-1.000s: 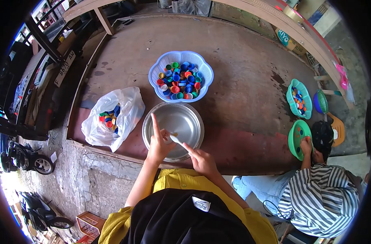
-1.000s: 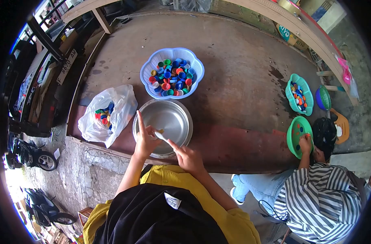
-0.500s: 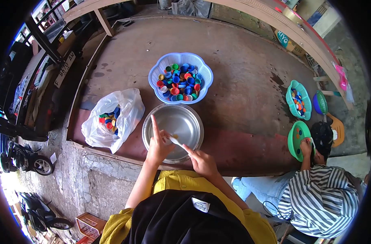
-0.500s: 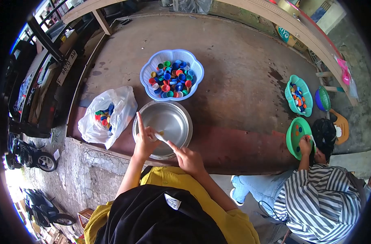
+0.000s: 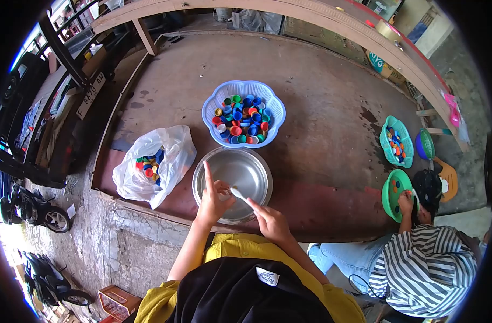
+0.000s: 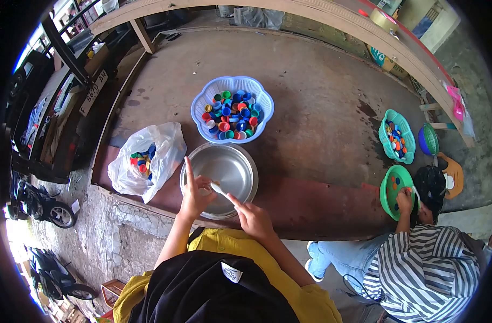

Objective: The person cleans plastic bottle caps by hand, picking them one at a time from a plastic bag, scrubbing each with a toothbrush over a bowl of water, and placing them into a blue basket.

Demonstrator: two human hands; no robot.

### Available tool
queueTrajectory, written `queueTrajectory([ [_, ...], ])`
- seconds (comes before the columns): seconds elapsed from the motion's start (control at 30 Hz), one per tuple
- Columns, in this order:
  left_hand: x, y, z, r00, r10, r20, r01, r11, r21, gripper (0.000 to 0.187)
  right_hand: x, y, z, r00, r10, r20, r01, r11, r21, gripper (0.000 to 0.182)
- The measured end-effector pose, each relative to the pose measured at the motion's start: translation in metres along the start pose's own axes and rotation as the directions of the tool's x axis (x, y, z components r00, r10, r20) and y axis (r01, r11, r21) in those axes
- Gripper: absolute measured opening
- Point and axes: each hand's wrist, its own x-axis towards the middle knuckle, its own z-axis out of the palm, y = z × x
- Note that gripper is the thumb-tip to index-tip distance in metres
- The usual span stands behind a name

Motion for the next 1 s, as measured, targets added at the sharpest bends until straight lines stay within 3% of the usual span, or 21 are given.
queueTrajectory([
  [0.1, -0.001, 0.0, 0.002, 1.0, 0.012, 0.0, -0.012, 1.0, 0.004, 0.113, 0.003, 0.016, 0.002, 0.988, 0.153, -0.03, -0.152, 0.988, 0.034, 0.051],
  [0.13, 0.0, 0.002, 0.001, 1.0, 0.001, 0.004, -0.001, 1.0, 0.002, 0.113, 0.005, 0.014, 0.003, 0.987, 0.1, -0.124, -0.09, 0.992, 0.085, 0.051],
  [0.23, -0.002, 0.0, 0.0, 1.0, -0.006, 0.002, 0.006, 1.0, -0.005, 0.113, 0.005, -0.011, -0.003, 0.984, -0.045, -0.17, 0.069, 0.989, 0.134, 0.049],
  [0.27, 0.0, 0.0, 0.001, 1.0, 0.004, 0.001, -0.004, 1.0, -0.007, 0.114, -0.001, -0.005, 0.0, 1.0, -0.018, -0.005, 0.018, 0.999, 0.044, 0.047],
  [0.37, -0.002, 0.002, 0.004, 0.999, -0.042, -0.016, 0.04, 0.99, -0.138, 0.102, 0.003, 0.01, 0.007, 0.978, 0.206, -0.039, -0.195, 0.962, 0.191, 0.039],
  [0.4, -0.001, 0.002, 0.004, 0.996, -0.091, 0.003, 0.089, 0.97, -0.227, 0.09, 0.007, 0.009, 0.006, 0.982, 0.129, -0.135, -0.106, 0.981, 0.164, 0.037],
  [0.47, -0.004, 0.001, 0.003, 0.98, -0.186, 0.067, 0.197, 0.898, -0.393, 0.066, 0.006, 0.0, 0.004, 0.985, 0.107, -0.137, -0.075, 0.973, 0.217, 0.037],
  [0.57, -0.003, -0.011, 0.011, 0.977, -0.182, 0.108, 0.2, 0.626, -0.754, 0.031, 0.007, -0.01, 0.006, 0.982, 0.105, -0.156, -0.054, 0.953, 0.298, 0.035],
  [0.6, -0.003, -0.004, 0.011, 0.976, -0.19, 0.109, 0.202, 0.589, -0.783, 0.019, 0.007, -0.01, 0.008, 0.979, 0.109, -0.171, -0.05, 0.947, 0.317, 0.035],
  [0.73, -0.006, -0.016, 0.02, 0.983, -0.149, 0.105, 0.175, 0.616, -0.768, 0.018, 0.005, -0.015, 0.007, 0.978, 0.201, -0.054, -0.159, 0.889, 0.429, 0.037],
  [0.83, -0.007, -0.018, 0.019, 0.96, -0.223, 0.171, 0.259, 0.466, -0.846, 0.021, 0.0, -0.01, 0.009, 0.97, 0.245, -0.005, -0.21, 0.842, 0.496, 0.036],
  [0.87, -0.007, -0.017, 0.019, 0.956, -0.229, 0.183, 0.269, 0.435, -0.859, 0.022, 0.0, -0.007, 0.013, 0.961, 0.254, -0.108, -0.163, 0.838, 0.521, 0.036],
  [0.93, -0.007, -0.009, 0.016, 0.947, -0.241, 0.212, 0.292, 0.372, -0.881, 0.025, 0.002, -0.007, 0.012, 0.963, 0.257, -0.078, -0.184, 0.842, 0.508, 0.037],
  [1.0, -0.006, -0.011, 0.019, 0.95, -0.244, 0.196, 0.288, 0.434, -0.853, 0.025, 0.003, -0.013, 0.006, 0.96, 0.279, 0.03, -0.263, 0.856, 0.445, 0.037],
])
